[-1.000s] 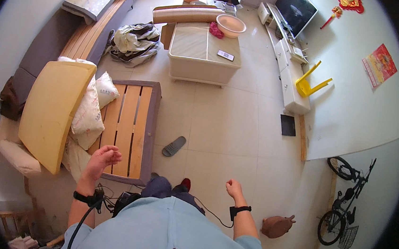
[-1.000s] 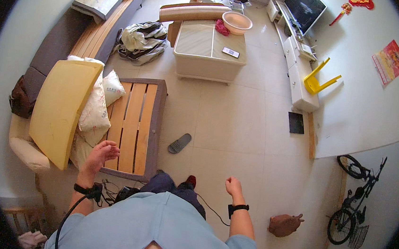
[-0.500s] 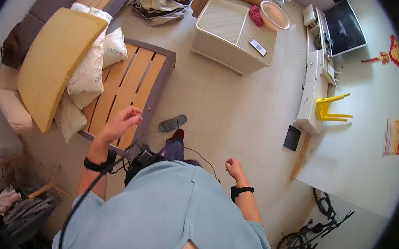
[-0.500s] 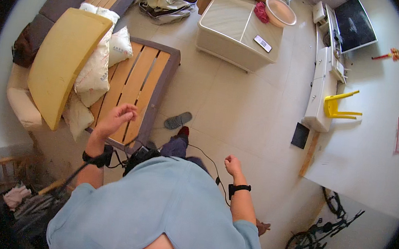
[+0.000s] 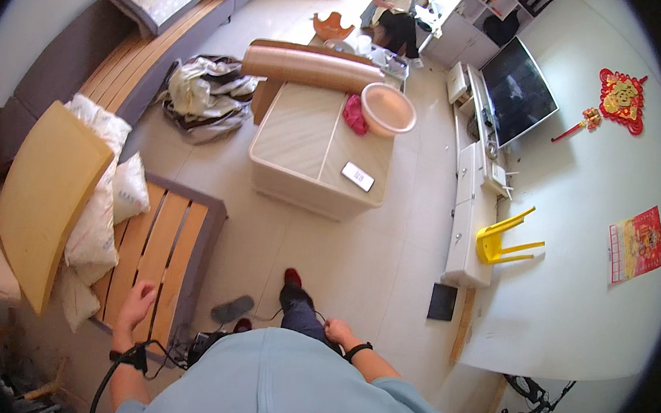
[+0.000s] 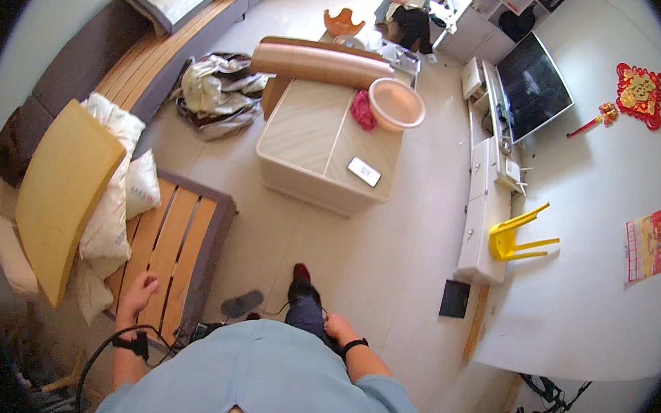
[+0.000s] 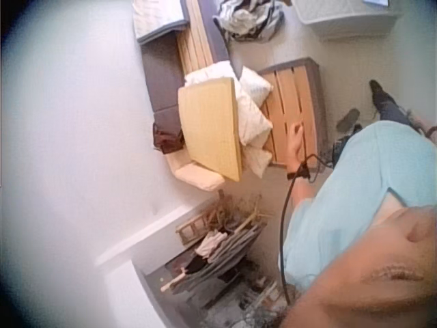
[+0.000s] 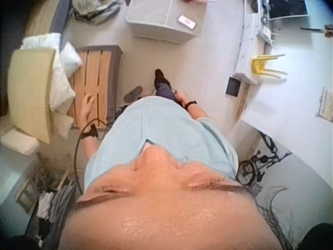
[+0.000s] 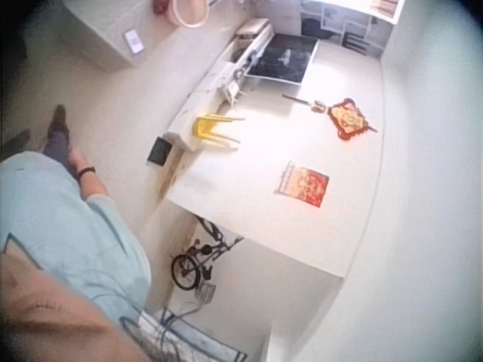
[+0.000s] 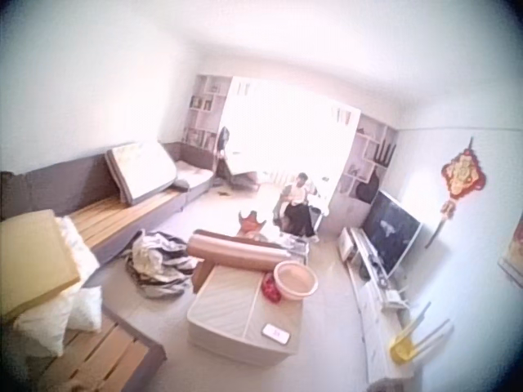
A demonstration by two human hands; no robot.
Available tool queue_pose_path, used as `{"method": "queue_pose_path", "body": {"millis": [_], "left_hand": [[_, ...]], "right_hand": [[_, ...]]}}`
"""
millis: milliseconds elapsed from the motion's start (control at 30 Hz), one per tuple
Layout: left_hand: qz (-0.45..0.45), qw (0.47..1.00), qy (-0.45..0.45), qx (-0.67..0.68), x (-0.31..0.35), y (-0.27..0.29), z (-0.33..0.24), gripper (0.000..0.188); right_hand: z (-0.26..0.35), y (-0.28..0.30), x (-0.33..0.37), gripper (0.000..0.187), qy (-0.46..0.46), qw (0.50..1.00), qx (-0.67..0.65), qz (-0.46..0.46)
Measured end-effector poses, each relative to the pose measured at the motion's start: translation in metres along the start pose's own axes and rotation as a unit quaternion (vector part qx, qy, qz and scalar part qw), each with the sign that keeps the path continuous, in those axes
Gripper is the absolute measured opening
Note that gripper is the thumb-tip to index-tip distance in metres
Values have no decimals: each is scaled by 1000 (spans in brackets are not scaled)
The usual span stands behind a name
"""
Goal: The person assembles a sofa by inserting foam cushions into fabric covers and fastening them with a staple gun. They handle multiple cushions and covers, positioning and securing each piece on the sofa frame.
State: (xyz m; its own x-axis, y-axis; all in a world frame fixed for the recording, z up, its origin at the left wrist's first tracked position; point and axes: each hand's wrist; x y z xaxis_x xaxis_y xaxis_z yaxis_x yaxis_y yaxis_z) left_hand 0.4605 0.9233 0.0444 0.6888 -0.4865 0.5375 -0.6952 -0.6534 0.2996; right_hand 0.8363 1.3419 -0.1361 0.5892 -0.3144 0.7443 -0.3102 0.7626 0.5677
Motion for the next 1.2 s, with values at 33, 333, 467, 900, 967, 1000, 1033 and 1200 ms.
{"method": "queue_pose_path", "body": {"millis": [33, 333, 467, 900, 967, 1000, 1033, 1200], "left_hand": [[-40, 996, 27, -72, -1, -4, 4, 22], [-188, 954, 182, 145, 71, -53, 152, 11], [-232, 923, 259, 163, 114, -110, 108, 12], [-7, 959, 259, -110, 44, -136, 95, 15], [-84, 944, 313, 66, -28, -114, 83, 15], [-119, 932, 319, 123, -52, -101, 75, 15], [-136, 927, 313, 158, -72, -94, 67, 15], [-184, 909, 284, 242, -103, -66, 41, 16]], "right_hand": [[-3, 27, -15, 22, 22, 1000, -3, -1], [5, 225, -165, 18, 79, 994, 70, -26], [26, 257, -196, 16, 109, 989, 70, -77], [316, 280, -275, 19, 353, 922, 126, 101], [359, 293, -284, 19, 369, 909, 163, 110], [384, 303, -283, 20, 379, 905, 159, 110], [409, 314, -282, 20, 391, 899, 159, 113], [495, 314, -308, 21, 406, 901, 104, 109]]}}
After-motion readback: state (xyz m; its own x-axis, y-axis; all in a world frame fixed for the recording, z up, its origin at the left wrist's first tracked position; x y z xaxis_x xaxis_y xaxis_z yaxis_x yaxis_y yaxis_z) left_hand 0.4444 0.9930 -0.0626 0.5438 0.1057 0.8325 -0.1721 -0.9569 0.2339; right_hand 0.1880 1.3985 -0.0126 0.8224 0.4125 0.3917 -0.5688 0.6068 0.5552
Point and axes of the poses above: each hand's wrist, its own x-axis away from the middle knuckle, its own y-axis out of the back of the hand, z = x × y, and after that the axes turned 4 degrees about z, right-handed
